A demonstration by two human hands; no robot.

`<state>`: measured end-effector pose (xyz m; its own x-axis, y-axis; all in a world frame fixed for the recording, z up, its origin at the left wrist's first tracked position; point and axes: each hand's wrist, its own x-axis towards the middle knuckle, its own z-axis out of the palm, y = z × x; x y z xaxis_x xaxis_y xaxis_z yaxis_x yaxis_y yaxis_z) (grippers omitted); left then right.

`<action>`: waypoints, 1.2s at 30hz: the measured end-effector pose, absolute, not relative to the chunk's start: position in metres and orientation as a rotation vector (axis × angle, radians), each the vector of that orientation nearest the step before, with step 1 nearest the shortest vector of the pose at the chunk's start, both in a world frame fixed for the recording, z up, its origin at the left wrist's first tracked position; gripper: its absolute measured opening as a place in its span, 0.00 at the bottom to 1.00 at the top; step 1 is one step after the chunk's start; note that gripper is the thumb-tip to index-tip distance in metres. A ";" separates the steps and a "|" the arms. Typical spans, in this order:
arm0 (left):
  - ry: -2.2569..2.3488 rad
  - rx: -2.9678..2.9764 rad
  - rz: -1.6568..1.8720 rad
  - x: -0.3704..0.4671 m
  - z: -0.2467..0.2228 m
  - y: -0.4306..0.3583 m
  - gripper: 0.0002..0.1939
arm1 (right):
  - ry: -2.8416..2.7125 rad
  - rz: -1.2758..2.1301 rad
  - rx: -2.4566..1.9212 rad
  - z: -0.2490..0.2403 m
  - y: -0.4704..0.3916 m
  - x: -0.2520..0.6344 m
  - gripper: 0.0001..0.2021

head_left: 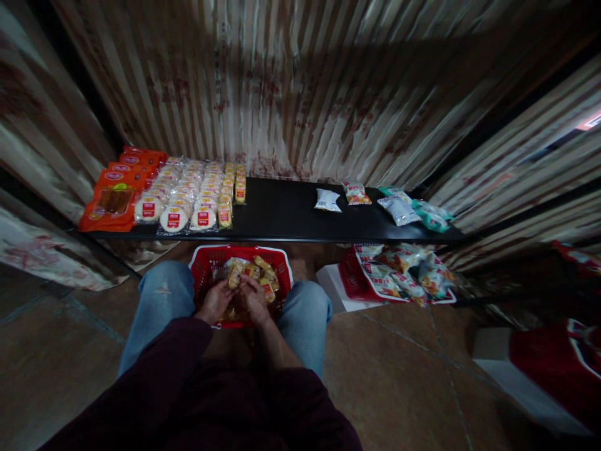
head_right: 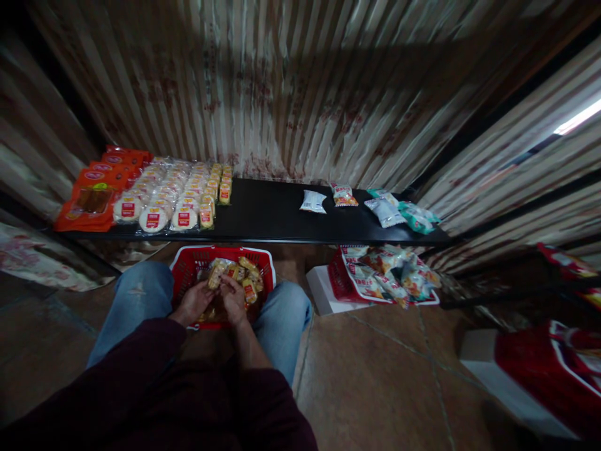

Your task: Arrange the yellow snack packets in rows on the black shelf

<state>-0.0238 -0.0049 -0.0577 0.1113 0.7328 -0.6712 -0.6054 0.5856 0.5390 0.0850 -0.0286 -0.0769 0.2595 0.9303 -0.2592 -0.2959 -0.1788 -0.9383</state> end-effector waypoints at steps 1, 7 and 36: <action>1.076 0.148 0.988 -0.024 -0.058 -0.005 0.07 | -0.652 1.276 -1.285 -0.076 -0.029 0.085 0.18; 1.110 0.146 0.977 -0.026 -0.061 -0.004 0.06 | -0.559 1.317 -1.221 -0.072 -0.027 0.084 0.17; 1.153 0.487 0.928 -0.025 -0.052 -0.013 0.21 | -0.731 1.297 -1.281 -0.063 -0.034 0.085 0.21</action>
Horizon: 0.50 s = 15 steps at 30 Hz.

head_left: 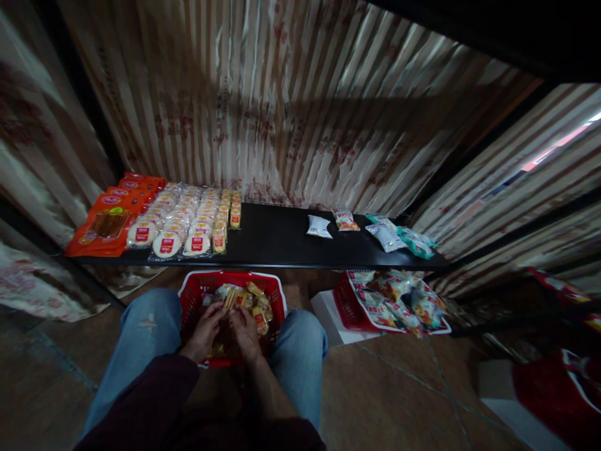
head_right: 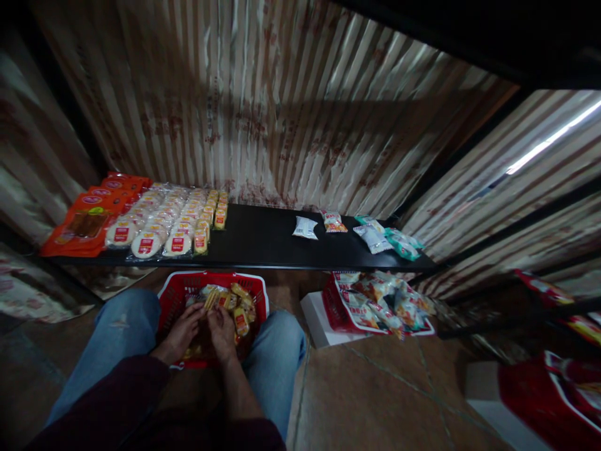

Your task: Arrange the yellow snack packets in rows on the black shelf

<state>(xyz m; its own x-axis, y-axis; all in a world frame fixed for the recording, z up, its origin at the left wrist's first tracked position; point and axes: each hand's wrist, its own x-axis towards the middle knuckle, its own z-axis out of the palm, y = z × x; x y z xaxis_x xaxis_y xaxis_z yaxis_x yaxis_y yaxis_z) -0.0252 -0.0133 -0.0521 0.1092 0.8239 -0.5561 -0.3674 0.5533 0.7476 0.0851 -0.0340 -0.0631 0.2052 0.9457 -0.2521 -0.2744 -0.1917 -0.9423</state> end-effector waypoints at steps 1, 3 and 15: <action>1.151 0.502 0.923 -0.025 -0.052 -0.013 0.21 | -0.732 1.297 -1.286 -0.063 -0.034 0.086 0.22; 1.140 0.528 0.914 -0.026 -0.052 -0.014 0.21 | -0.740 1.289 -1.299 -0.062 -0.034 0.086 0.23; 1.073 0.581 0.897 -0.025 -0.047 -0.013 0.24 | -0.704 1.132 -1.368 -0.076 -0.032 0.092 0.22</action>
